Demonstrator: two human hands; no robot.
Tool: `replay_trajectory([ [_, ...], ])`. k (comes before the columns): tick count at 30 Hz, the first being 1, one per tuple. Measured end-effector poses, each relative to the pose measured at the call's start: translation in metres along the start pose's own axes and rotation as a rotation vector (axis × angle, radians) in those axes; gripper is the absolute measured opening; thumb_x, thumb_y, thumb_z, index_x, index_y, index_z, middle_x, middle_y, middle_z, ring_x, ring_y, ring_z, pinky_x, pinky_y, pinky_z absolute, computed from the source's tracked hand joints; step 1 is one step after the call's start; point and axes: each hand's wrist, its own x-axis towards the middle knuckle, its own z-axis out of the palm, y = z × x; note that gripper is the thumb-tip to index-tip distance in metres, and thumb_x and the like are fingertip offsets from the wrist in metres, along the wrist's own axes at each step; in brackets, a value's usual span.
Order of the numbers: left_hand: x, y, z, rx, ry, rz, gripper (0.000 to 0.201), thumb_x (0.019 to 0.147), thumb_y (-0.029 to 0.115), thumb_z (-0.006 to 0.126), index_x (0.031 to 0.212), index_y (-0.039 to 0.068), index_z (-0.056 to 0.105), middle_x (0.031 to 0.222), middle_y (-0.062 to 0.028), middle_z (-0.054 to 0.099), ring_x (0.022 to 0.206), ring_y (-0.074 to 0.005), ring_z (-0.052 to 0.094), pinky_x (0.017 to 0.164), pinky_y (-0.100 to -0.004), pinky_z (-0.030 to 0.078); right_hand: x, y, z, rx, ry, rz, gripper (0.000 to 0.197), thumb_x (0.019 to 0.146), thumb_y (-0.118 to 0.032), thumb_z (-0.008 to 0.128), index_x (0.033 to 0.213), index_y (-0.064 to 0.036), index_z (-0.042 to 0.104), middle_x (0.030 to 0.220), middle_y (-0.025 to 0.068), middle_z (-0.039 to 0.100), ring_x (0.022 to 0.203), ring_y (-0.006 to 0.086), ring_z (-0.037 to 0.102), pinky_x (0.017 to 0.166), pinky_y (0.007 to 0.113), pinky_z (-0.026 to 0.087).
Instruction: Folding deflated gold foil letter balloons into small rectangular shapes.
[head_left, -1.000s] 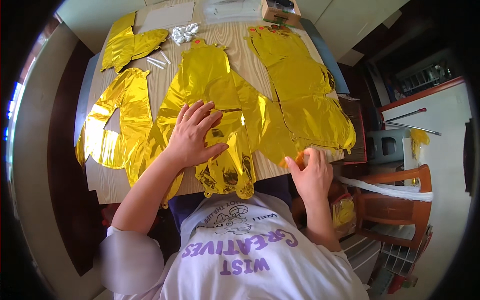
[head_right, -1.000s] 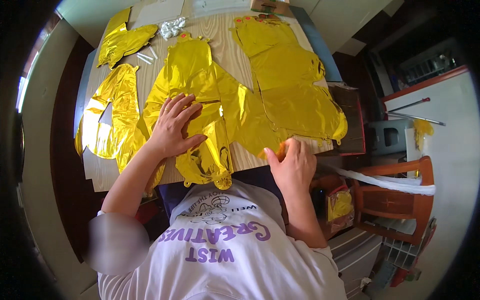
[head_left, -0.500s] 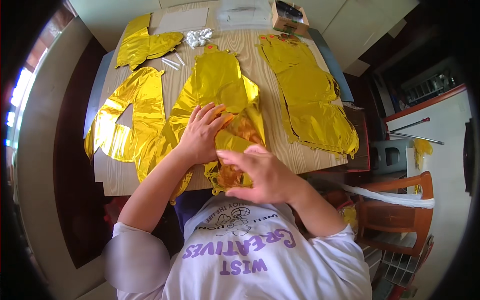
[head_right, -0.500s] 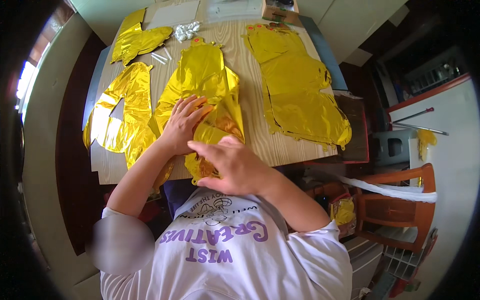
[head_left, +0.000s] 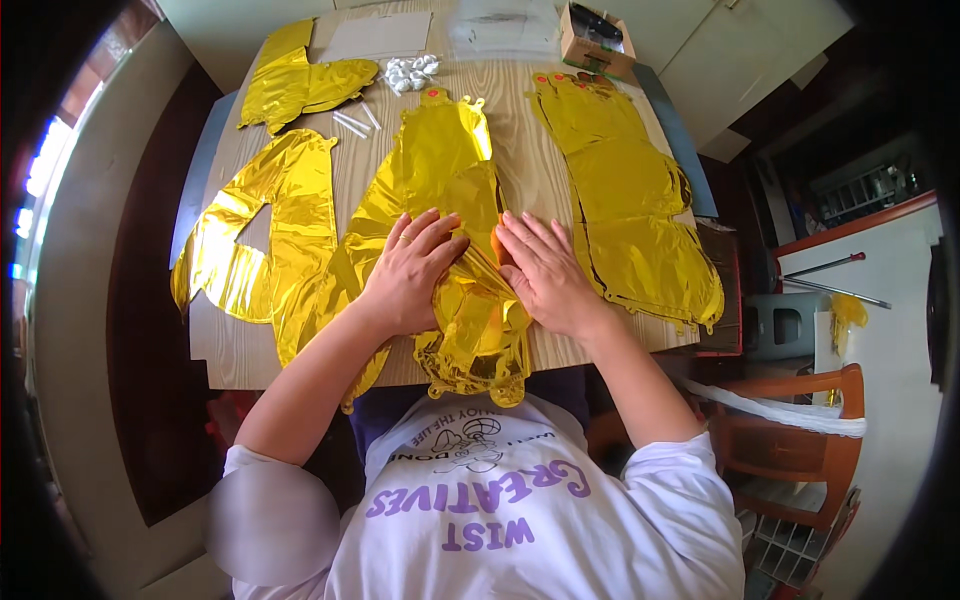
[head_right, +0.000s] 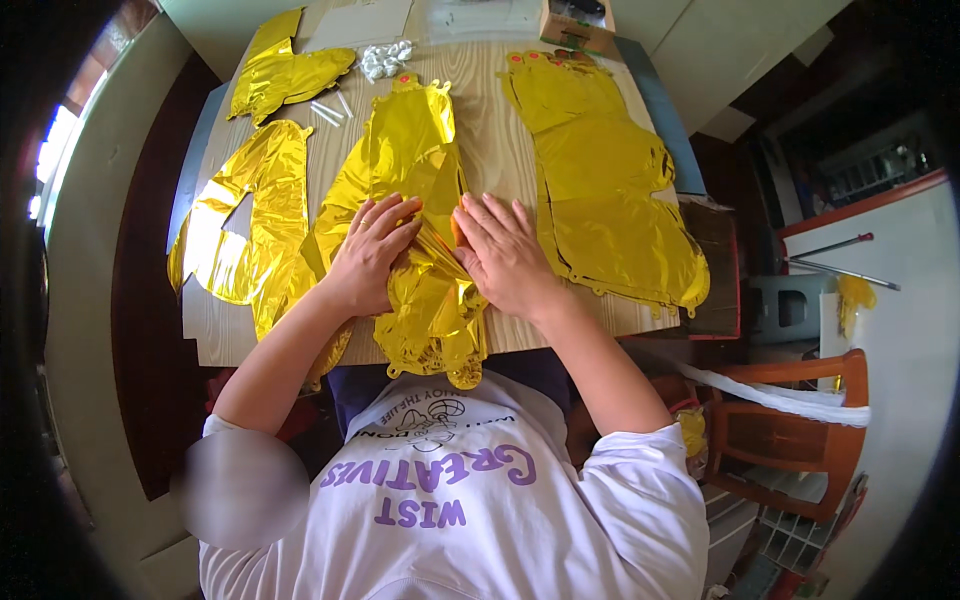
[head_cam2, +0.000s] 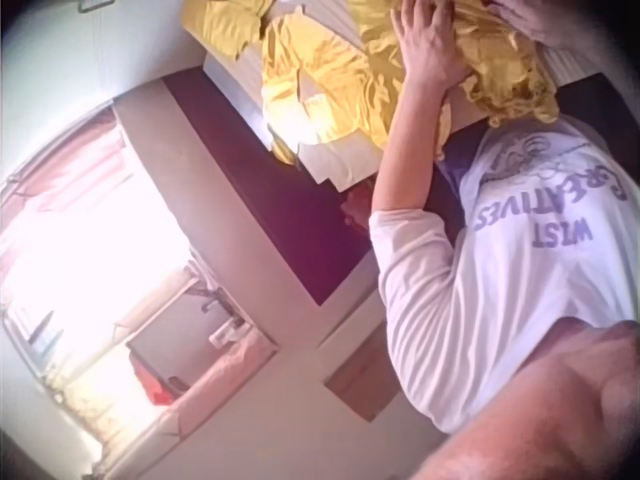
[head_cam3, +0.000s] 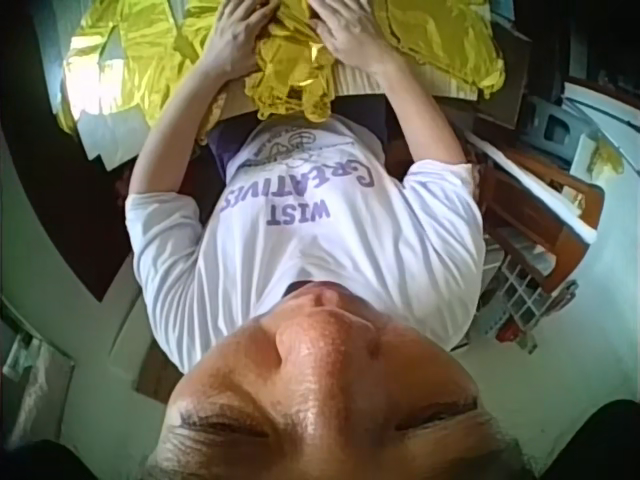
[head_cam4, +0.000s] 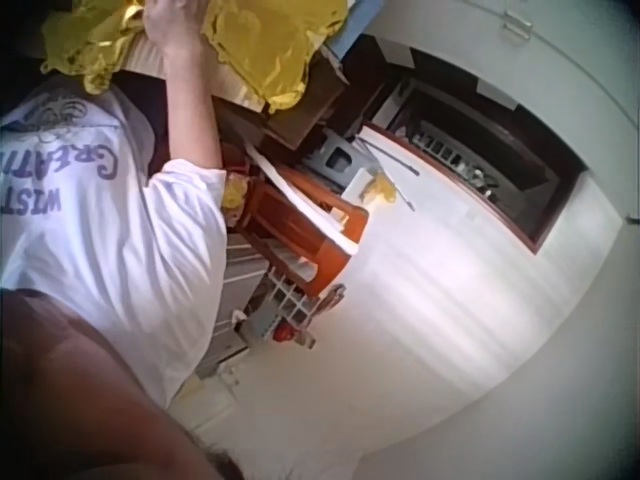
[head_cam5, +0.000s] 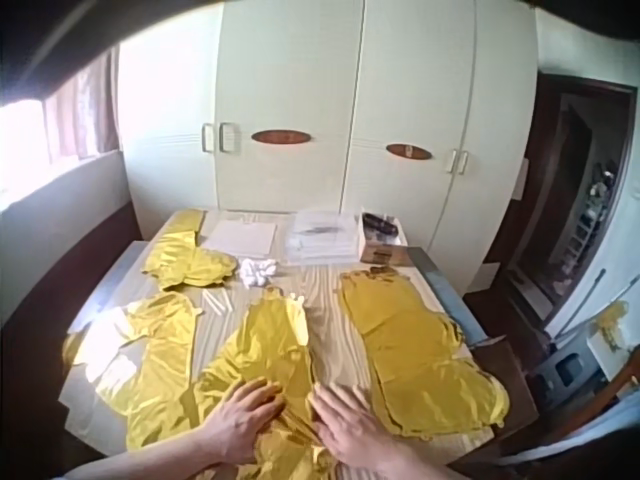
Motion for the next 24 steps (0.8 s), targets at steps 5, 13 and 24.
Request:
replay_trajectory([
  [5, 0.003, 0.005, -0.010, -0.139, 0.004, -0.011, 0.083, 0.069, 0.032, 0.081, 0.145, 0.012, 0.052, 0.153, -0.0147, 0.045, 0.147, -0.0389, 0.036, 0.124, -0.0565, 0.022, 0.005, 0.008, -0.007, 0.043, -0.027, 0.011, 0.052, 0.104, -0.029, 0.052, 0.149, -0.0033, 0.049, 0.159, 0.0171, 0.043, 0.149, 0.0372, 0.034, 0.123, 0.056, 0.021],
  [13, 0.017, -0.021, -0.037, -0.618, 0.266, -0.203, 0.043, 0.093, -0.005, 0.060, 0.135, 0.003, 0.061, 0.141, -0.0127, 0.060, 0.136, -0.0231, 0.052, 0.113, -0.0351, 0.041, 0.003, 0.011, -0.001, -0.017, 0.031, -0.061, 0.051, 0.100, -0.026, 0.058, 0.145, -0.0010, 0.050, 0.155, 0.0172, 0.046, 0.147, 0.0381, 0.036, 0.122, 0.054, 0.024],
  [24, 0.094, -0.030, 0.019, -0.082, 0.188, 0.209, 0.029, 0.092, 0.012, 0.066, 0.120, 0.004, 0.068, 0.126, -0.0130, 0.066, 0.119, -0.0346, 0.061, 0.102, -0.0445, 0.048, 0.003, 0.004, 0.000, -0.116, -0.058, -0.006, 0.063, 0.107, -0.044, 0.045, 0.155, -0.0042, 0.039, 0.161, 0.0189, 0.038, 0.150, 0.0414, 0.029, 0.124, 0.055, 0.019],
])
